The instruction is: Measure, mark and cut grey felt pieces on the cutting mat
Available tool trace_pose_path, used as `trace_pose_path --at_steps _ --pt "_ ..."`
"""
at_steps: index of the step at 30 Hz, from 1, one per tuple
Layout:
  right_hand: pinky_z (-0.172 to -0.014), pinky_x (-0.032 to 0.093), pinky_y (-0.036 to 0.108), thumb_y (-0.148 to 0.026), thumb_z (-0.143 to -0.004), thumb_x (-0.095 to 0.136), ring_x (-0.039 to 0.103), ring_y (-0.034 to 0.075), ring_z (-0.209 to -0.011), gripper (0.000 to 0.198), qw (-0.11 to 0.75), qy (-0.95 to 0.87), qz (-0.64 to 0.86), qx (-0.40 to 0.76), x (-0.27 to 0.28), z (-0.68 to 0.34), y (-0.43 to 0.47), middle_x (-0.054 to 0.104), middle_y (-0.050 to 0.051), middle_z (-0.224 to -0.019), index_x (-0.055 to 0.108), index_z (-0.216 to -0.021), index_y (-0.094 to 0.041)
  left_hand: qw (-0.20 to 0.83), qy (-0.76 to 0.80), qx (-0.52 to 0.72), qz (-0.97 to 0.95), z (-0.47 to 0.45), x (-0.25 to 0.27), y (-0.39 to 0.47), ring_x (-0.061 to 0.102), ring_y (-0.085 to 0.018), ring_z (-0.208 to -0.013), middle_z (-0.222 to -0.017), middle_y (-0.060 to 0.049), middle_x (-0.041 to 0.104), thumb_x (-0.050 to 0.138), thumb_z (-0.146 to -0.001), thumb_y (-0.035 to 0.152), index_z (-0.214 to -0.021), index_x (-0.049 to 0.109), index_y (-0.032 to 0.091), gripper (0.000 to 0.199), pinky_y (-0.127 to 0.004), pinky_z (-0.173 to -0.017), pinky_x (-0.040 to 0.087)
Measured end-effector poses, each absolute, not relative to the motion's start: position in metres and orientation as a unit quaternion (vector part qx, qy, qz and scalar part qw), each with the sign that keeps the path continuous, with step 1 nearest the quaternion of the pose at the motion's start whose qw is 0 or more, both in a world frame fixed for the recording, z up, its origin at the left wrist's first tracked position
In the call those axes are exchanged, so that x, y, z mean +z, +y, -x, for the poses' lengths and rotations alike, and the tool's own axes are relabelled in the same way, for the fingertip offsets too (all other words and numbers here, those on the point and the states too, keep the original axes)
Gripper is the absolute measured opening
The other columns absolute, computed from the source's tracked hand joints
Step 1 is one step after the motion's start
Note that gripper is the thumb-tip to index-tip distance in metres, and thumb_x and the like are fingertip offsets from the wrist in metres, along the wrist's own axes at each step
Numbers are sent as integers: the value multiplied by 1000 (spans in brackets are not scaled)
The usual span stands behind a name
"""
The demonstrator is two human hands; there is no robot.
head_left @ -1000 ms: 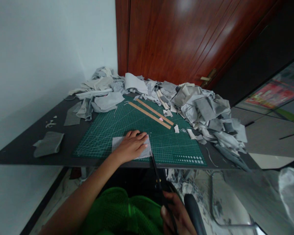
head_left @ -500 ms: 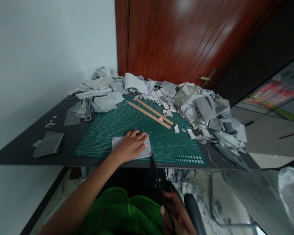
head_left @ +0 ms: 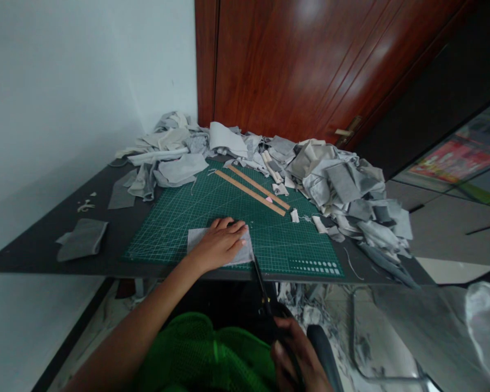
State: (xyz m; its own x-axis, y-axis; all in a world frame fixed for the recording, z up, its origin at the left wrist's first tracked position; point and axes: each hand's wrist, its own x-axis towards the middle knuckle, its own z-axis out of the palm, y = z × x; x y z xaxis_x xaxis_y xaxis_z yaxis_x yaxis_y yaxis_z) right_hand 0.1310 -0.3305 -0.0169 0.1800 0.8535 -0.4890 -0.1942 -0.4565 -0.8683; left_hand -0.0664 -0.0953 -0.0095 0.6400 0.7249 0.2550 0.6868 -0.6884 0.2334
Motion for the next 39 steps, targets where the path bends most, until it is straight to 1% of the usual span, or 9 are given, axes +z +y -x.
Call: trace_pose_path --at_steps 4,9,12,15,22,27,31,36,39 --pt "-39 21 15 -67 -73 78 30 3 -39 65 423 -260 594 633 -14 -134 -321 51 -9 -60 56 -116 -23 61 398 191 -895 66 -12 -93 46 -28 -128 -143 -3 59 46 -103 32 -138 58 23 38 -45 -108 35" --pt "-37 23 14 -67 -74 77 36 3 -41 69 416 -252 599 636 -10 -128 -312 59 -7 -72 50 -123 -26 70 396 204 -892 67 -15 -91 47 -27 -127 -140 -2 61 49 -103 32 -134 61 25 34 -44 -108 37" --pt "-35 25 13 -69 -76 74 33 3 -40 71 414 -278 592 634 -8 -126 -308 55 -8 -67 49 -125 -24 72 396 203 -893 68 -16 -90 46 -28 -128 -141 -3 60 50 -102 32 -134 62 26 35 -45 -108 38" --pt "-34 27 13 -69 -76 74 33 4 -39 71 418 -288 593 625 -9 -125 -307 51 -10 -63 50 -125 -23 76 397 199 -893 67 -16 -90 46 -28 -128 -141 -3 60 50 -102 32 -135 62 27 35 -45 -108 37" --pt "-35 24 13 -68 -74 77 33 3 -39 70 425 -257 607 621 -7 -119 -310 54 -9 -65 51 -123 -25 71 393 207 -893 67 -19 -89 46 -29 -128 -140 -4 61 48 -103 32 -133 64 26 35 -46 -108 38" --pt "-36 25 13 -70 -71 78 34 3 -40 74 422 -254 621 610 -6 -116 -312 54 -9 -64 51 -124 -26 71 394 205 -893 67 -18 -89 47 -28 -128 -140 -5 61 48 -103 32 -132 65 24 34 -45 -109 37" --pt "-36 24 14 -70 -72 77 34 2 -39 74 431 -259 618 604 -12 -118 -314 58 -7 -68 50 -126 -27 75 393 207 -893 67 -18 -89 46 -28 -128 -141 -5 60 48 -102 32 -132 65 25 35 -47 -110 37" --pt "-36 24 13 -70 -71 78 35 2 -39 71 432 -258 621 601 -12 -116 -314 57 -7 -66 53 -123 -28 77 392 210 -893 67 -18 -89 46 -29 -127 -141 -5 60 49 -102 32 -133 64 25 35 -46 -109 38" --pt "-36 23 13 -71 -69 79 35 2 -39 70 440 -257 627 589 -8 -113 -313 57 -6 -66 57 -119 -27 71 392 211 -893 66 -18 -89 47 -28 -126 -140 -4 61 50 -102 32 -130 66 24 33 -45 -109 38"
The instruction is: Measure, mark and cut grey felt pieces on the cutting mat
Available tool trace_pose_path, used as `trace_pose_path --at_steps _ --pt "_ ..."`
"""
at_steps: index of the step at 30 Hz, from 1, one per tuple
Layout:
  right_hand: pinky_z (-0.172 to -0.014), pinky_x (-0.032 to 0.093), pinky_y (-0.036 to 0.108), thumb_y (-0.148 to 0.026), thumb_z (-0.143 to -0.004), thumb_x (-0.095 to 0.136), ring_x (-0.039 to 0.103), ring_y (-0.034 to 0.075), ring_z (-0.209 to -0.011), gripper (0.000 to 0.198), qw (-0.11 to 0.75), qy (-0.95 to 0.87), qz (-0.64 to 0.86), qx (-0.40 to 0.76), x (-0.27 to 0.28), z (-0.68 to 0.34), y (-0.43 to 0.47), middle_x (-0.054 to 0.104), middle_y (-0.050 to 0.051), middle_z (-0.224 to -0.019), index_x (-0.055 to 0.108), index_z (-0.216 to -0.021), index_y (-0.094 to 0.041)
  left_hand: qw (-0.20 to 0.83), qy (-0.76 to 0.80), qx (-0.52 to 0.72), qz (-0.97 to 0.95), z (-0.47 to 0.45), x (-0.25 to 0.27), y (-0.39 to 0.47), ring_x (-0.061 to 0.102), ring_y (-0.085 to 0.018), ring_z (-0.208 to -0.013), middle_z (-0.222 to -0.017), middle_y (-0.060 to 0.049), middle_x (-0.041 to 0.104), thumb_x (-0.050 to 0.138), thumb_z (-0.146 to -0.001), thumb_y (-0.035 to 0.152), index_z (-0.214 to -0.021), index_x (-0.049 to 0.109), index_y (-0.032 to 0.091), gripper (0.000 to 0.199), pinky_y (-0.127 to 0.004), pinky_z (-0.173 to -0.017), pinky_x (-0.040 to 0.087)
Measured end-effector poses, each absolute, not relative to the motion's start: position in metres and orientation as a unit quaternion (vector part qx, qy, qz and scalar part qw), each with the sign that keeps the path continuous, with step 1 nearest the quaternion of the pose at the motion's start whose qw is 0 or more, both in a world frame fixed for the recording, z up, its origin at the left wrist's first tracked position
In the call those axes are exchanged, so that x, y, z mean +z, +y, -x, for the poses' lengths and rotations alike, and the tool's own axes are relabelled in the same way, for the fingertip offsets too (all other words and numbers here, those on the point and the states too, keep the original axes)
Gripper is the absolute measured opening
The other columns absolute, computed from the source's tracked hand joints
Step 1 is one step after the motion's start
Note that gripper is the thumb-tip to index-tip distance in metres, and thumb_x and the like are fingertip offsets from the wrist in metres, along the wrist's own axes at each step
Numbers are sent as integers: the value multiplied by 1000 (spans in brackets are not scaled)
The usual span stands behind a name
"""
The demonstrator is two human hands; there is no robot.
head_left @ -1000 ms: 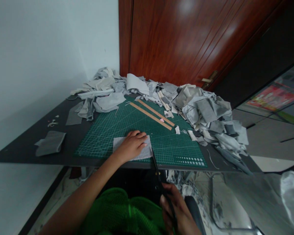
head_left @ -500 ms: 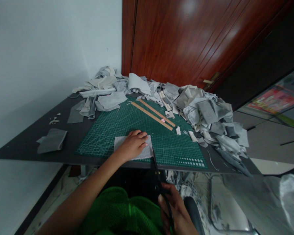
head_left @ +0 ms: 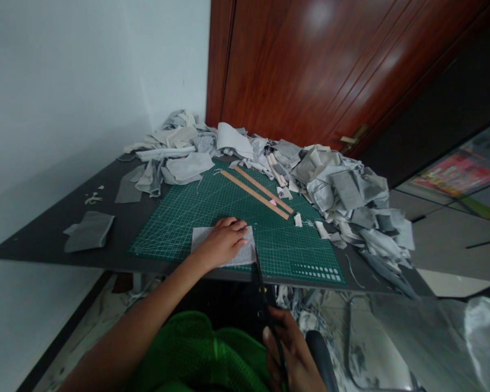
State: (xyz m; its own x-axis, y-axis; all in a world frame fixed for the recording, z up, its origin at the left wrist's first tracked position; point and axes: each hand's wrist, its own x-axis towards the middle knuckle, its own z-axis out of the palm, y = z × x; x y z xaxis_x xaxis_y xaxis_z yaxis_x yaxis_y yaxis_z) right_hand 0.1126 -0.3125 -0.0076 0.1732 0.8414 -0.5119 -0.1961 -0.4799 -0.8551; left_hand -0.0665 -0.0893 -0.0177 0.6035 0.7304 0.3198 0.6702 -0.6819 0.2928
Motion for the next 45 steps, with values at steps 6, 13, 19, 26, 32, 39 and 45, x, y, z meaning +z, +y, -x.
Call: trace_pose_path --at_steps 6,13,19,26,32,39,45 --pt "-38 25 13 -69 -66 82 36 2 -40 72 448 -237 635 582 -7 -111 -312 56 -6 -65 58 -119 -26 61 391 214 -893 66 -20 -89 48 -28 -126 -138 -4 62 51 -102 32 -127 67 23 31 -45 -108 39" --pt "-38 28 16 -69 -67 82 37 3 -40 72 457 -233 624 589 -12 -110 -314 59 -5 -68 57 -120 -26 59 390 218 -893 67 -22 -88 48 -29 -126 -138 -4 62 50 -102 32 -127 67 24 32 -45 -108 39" --pt "-37 25 14 -68 -67 82 34 2 -38 73 443 -244 618 602 -7 -115 -312 59 -6 -66 56 -120 -25 63 390 212 -894 66 -19 -89 48 -28 -124 -138 -5 62 51 -102 31 -127 67 20 32 -44 -107 39" --pt "-38 25 14 -69 -66 83 37 3 -39 75 446 -238 630 589 -6 -114 -313 60 -6 -66 55 -120 -26 58 386 218 -894 66 -21 -88 48 -28 -124 -138 -4 62 53 -102 31 -127 67 21 31 -44 -106 39" --pt "-36 24 15 -66 -68 82 34 3 -35 70 446 -249 599 617 -7 -120 -310 55 -9 -58 54 -117 -24 60 388 216 -894 66 -21 -87 48 -29 -124 -139 -4 62 53 -101 31 -128 67 21 31 -44 -106 39" --pt "-34 26 13 -62 -71 83 36 2 -37 64 432 -246 576 649 -8 -132 -303 51 -11 -64 52 -113 -26 72 387 221 -893 67 -19 -89 48 -29 -124 -138 -5 62 52 -102 29 -129 66 21 32 -45 -107 38" --pt "-32 31 16 -65 -77 76 39 5 -41 65 411 -317 566 641 -18 -133 -286 52 -9 -69 48 -120 -25 68 380 225 -895 67 -20 -88 47 -28 -124 -138 -5 62 51 -102 27 -131 65 22 32 -46 -106 39"
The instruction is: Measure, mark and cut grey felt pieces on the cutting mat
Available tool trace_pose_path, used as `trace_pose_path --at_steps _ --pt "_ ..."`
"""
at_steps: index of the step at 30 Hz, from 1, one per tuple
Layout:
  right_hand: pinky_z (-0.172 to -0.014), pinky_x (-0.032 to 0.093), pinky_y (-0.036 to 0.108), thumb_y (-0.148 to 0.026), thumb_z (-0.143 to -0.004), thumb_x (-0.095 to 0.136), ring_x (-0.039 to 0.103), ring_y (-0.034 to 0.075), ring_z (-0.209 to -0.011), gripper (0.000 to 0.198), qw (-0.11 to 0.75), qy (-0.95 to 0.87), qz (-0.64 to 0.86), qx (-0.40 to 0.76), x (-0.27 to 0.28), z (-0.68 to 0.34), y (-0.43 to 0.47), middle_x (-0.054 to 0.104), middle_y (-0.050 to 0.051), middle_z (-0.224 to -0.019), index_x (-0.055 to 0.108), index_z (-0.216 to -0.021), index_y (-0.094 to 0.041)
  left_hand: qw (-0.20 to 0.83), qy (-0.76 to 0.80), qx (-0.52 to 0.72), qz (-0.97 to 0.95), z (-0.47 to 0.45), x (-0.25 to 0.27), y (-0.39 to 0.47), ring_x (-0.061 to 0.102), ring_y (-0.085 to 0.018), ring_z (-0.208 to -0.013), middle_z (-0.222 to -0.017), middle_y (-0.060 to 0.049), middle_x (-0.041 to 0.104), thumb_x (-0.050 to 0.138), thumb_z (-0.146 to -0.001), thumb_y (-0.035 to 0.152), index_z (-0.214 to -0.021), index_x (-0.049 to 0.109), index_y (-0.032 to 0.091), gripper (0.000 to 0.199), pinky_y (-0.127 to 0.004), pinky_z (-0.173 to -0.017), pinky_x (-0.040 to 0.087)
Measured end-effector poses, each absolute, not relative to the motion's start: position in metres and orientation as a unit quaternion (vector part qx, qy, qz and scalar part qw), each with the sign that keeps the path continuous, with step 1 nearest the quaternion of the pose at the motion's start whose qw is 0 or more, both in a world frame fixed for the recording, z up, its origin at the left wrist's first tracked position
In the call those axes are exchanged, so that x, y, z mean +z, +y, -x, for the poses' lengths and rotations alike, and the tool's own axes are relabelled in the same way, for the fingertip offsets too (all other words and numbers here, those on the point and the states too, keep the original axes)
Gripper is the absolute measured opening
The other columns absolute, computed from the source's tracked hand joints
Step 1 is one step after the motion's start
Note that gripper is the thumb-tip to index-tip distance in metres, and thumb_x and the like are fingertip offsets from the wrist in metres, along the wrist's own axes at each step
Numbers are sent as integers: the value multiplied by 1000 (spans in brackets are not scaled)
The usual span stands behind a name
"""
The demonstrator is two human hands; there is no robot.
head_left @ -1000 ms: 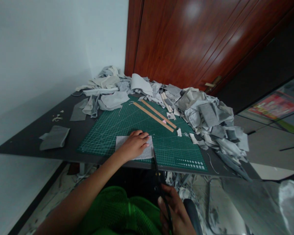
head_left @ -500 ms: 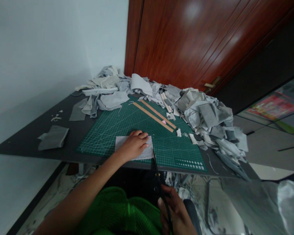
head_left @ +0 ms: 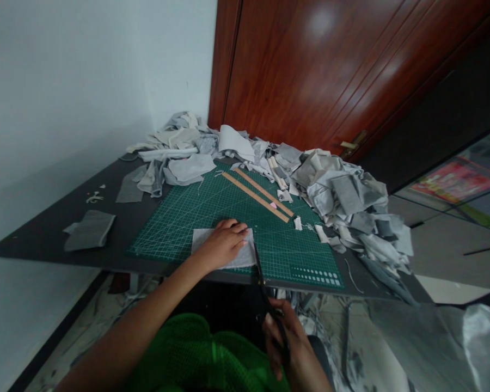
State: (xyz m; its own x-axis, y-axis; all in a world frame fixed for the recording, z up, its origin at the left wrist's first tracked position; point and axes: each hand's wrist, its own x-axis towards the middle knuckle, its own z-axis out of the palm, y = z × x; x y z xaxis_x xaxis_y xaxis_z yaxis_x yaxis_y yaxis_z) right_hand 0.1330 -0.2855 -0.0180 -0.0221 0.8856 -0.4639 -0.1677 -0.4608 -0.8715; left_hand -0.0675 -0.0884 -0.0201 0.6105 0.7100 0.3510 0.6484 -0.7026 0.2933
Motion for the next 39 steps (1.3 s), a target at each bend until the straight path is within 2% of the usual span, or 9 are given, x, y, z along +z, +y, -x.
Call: trace_pose_path --at_steps 7,34,39 --pt "-35 32 17 -64 -83 71 38 7 -44 64 403 -340 569 630 -17 -128 -282 46 -10 -66 44 -126 -25 68 383 220 -895 67 -21 -88 47 -28 -125 -138 -5 62 50 -102 28 -132 64 21 33 -46 -107 38" --pt "-34 36 17 -66 -82 71 42 8 -44 67 398 -359 572 621 -24 -128 -283 54 -8 -69 44 -128 -25 78 384 221 -893 67 -15 -91 49 -28 -122 -136 -7 62 50 -101 24 -128 64 18 31 -46 -106 39" --pt "-34 35 17 -65 -83 70 39 7 -39 67 395 -372 574 614 -22 -127 -286 49 -11 -57 46 -128 -22 75 379 224 -895 67 -18 -90 49 -28 -122 -135 -7 62 50 -101 25 -129 64 18 31 -45 -106 39"
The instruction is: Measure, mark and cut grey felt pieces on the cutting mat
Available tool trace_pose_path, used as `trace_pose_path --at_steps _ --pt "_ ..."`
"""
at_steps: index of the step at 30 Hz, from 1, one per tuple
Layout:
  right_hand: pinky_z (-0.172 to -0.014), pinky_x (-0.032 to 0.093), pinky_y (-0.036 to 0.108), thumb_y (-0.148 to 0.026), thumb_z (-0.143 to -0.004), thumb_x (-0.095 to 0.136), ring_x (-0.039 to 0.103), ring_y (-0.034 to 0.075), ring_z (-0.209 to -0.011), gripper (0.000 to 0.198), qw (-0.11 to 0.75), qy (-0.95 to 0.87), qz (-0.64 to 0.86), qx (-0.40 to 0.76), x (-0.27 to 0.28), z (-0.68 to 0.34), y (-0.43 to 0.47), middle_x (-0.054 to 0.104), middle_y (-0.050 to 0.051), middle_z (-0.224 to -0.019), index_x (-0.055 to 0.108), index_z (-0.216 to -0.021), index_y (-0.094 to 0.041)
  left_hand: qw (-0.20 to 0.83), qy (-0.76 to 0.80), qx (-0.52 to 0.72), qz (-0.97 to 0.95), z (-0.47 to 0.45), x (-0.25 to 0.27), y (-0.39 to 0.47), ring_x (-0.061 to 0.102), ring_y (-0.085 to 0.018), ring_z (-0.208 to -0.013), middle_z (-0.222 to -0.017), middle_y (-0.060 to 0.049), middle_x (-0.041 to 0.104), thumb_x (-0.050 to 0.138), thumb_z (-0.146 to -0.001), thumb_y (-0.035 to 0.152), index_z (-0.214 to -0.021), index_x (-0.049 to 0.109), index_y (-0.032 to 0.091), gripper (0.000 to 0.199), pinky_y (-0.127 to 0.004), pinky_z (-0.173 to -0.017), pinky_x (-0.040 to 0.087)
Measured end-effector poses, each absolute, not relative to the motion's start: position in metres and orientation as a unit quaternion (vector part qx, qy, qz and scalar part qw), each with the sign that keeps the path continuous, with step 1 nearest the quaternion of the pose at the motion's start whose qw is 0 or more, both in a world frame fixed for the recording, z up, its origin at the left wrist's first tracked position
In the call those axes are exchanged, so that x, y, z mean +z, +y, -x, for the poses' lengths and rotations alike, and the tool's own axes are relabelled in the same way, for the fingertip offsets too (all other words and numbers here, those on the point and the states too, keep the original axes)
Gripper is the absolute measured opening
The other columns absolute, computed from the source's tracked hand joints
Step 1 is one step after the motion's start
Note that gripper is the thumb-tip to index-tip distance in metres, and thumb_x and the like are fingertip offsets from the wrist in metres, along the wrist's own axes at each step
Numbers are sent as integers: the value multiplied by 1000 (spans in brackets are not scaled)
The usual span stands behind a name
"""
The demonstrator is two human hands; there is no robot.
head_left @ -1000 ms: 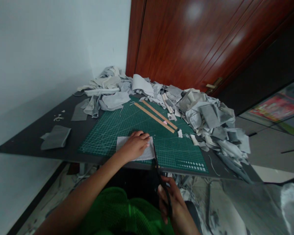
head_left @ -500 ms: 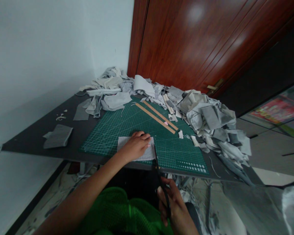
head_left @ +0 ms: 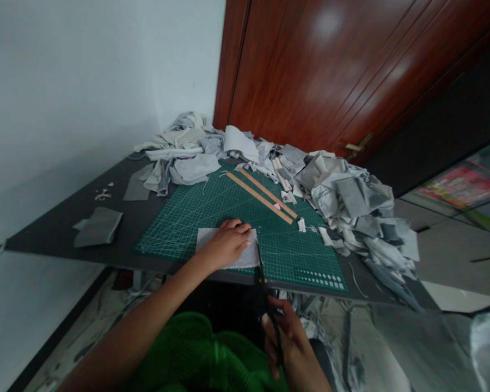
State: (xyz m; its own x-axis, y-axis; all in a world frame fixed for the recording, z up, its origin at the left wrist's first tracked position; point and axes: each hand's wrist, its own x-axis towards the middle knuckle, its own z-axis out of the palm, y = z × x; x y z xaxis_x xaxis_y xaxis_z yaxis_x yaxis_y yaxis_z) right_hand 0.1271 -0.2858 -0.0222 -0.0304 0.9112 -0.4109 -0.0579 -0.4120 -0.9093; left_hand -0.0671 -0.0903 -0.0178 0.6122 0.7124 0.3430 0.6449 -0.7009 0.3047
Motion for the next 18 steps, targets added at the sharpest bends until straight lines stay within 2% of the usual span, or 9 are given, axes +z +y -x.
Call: trace_pose_path --at_steps 12,18 --pt "-30 28 14 -61 -75 79 35 4 -38 56 454 -289 547 641 -14 -127 -276 50 -10 -66 52 -109 -25 86 377 231 -893 67 -12 -92 49 -27 -121 -129 -7 63 52 -100 24 -125 63 20 28 -45 -106 39" --pt "-32 29 14 -59 -76 79 36 4 -40 58 433 -302 551 647 -12 -125 -263 49 -11 -68 50 -114 -26 85 373 244 -891 67 -17 -91 49 -27 -121 -129 -6 63 53 -99 24 -124 63 22 26 -45 -106 39"
